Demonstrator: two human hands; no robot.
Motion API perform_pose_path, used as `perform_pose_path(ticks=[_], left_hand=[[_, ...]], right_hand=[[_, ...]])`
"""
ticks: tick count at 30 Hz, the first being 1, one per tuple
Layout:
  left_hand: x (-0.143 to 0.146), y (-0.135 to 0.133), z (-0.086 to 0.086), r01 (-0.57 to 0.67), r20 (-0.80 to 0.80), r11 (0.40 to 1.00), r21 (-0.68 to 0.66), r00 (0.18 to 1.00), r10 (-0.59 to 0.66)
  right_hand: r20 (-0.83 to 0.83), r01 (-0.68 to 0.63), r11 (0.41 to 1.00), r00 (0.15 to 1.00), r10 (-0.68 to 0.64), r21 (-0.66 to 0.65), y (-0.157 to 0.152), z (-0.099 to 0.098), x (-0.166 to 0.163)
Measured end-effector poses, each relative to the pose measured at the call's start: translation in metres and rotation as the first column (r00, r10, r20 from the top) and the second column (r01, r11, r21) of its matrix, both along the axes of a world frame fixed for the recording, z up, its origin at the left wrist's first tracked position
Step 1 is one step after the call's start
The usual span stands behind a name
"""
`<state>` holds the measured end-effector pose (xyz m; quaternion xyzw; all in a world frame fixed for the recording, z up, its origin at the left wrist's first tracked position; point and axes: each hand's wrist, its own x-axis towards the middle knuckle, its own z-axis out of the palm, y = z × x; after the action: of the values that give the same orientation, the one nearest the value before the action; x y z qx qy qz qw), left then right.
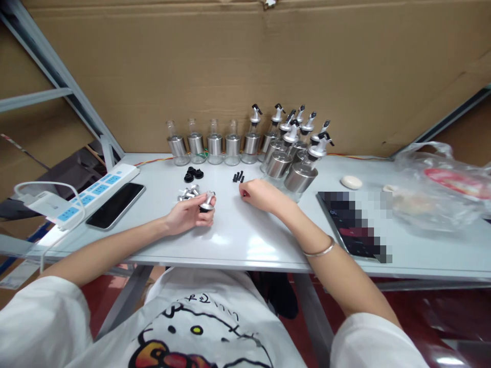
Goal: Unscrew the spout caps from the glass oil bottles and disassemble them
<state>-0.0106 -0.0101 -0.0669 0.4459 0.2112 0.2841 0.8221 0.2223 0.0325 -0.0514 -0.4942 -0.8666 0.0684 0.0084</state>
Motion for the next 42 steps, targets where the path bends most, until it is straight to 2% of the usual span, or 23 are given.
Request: perform_pose_path(ticks=[5, 8, 10, 13, 16, 20, 22, 23, 24, 25, 27, 28, 29, 30, 33, 36, 38, 39, 40, 42], left_hand=[[0.000, 0.001, -0.002, -0.027, -0.049, 1.000, -0.014, 0.998, 0.026], [0.001, 0.003, -0.005, -0.082, -0.099, 0.997, 0.008, 0.992, 0.083], [0.001, 0.003, -0.006, -0.113, -0.116, 0.993, 0.037, 0.986, 0.117], [0.002, 0.000, -0.006, -0.121, -0.126, 0.989, 0.080, 0.983, 0.131], [0.004, -0.003, -0.005, -0.085, -0.140, 0.993, 0.081, 0.986, 0.095], [0.006, -0.002, -0.005, -0.072, -0.121, 0.995, 0.064, 0.989, 0.080], [0.006, 0.001, -0.006, -0.103, -0.133, 0.981, 0.162, 0.983, 0.125], [0.005, 0.003, -0.006, -0.122, -0.168, 0.957, 0.262, 0.971, 0.170], [0.003, 0.004, -0.006, -0.138, -0.219, 0.909, 0.393, 0.946, 0.238], [0.002, 0.006, -0.007, -0.140, -0.274, 0.831, 0.538, 0.904, 0.329], [-0.002, 0.008, -0.007, -0.068, -0.346, 0.625, 0.778, 0.783, 0.516], [-0.003, 0.008, -0.008, -0.012, -0.358, 0.533, 0.846, 0.729, 0.584], [-0.005, 0.008, -0.008, 0.045, -0.365, 0.466, 0.884, 0.690, 0.625], [-0.005, 0.008, -0.009, 0.093, -0.373, 0.423, 0.901, 0.665, 0.647], [-0.006, 0.008, -0.011, 0.170, -0.383, 0.360, 0.917, 0.620, 0.684], [-0.005, 0.005, -0.010, 0.135, -0.317, 0.299, 0.945, 0.608, 0.728], [-0.004, 0.003, -0.007, 0.064, -0.266, 0.295, 0.953, 0.641, 0.720], [-0.003, 0.002, -0.005, 0.025, -0.252, 0.316, 0.948, 0.662, 0.706], [-0.002, 0.001, -0.003, -0.010, -0.253, 0.358, 0.934, 0.688, 0.681], [-0.001, -0.002, 0.003, -0.053, -0.285, 0.498, 0.865, 0.766, 0.577]], right_hand=[[0.025, 0.026, 0.997, 0.999, -0.028, 0.079, 0.000, -0.001, 0.001], [-0.033, 0.012, 0.988, 0.999, -0.007, 0.156, -0.002, 0.001, 0.000], [-0.127, -0.030, 0.971, 0.990, 0.061, 0.238, -0.005, 0.002, -0.003], [-0.270, -0.160, 0.926, 0.927, 0.260, 0.343, -0.012, 0.003, -0.011], [-0.293, -0.295, 0.866, 0.855, 0.428, 0.403, -0.021, 0.000, -0.021], [-0.253, -0.344, 0.842, 0.846, 0.470, 0.414, -0.027, -0.002, -0.027], [-0.249, -0.310, 0.861, 0.868, 0.429, 0.403, -0.027, -0.001, -0.026], [-0.249, -0.287, 0.876, 0.883, 0.399, 0.387, -0.027, 0.000, -0.026], [-0.249, -0.262, 0.894, 0.897, 0.365, 0.364, -0.028, 0.000, -0.026], [-0.247, -0.241, 0.911, 0.910, 0.332, 0.336, -0.028, 0.001, -0.026], [-0.236, -0.214, 0.938, 0.931, 0.280, 0.272, -0.030, 0.001, -0.028], [-0.232, -0.208, 0.947, 0.936, 0.266, 0.245, -0.031, 0.000, -0.030], [-0.237, -0.206, 0.952, 0.936, 0.259, 0.224, -0.032, -0.002, -0.032], [-0.256, -0.207, 0.955, 0.931, 0.259, 0.212, -0.033, -0.004, -0.033], [-0.360, -0.216, 0.948, 0.886, 0.291, 0.234, -0.034, -0.012, -0.038], [-0.424, -0.220, 0.915, 0.833, 0.356, 0.337, -0.035, -0.016, -0.042], [-0.405, -0.225, 0.876, 0.819, 0.407, 0.426, -0.035, -0.013, -0.043], [-0.373, -0.231, 0.854, 0.824, 0.426, 0.466, -0.035, -0.010, -0.042], [-0.327, -0.245, 0.832, 0.835, 0.442, 0.498, -0.034, -0.006, -0.041], [-0.232, -0.285, 0.805, 0.860, 0.455, 0.521, -0.034, 0.002, -0.037]])
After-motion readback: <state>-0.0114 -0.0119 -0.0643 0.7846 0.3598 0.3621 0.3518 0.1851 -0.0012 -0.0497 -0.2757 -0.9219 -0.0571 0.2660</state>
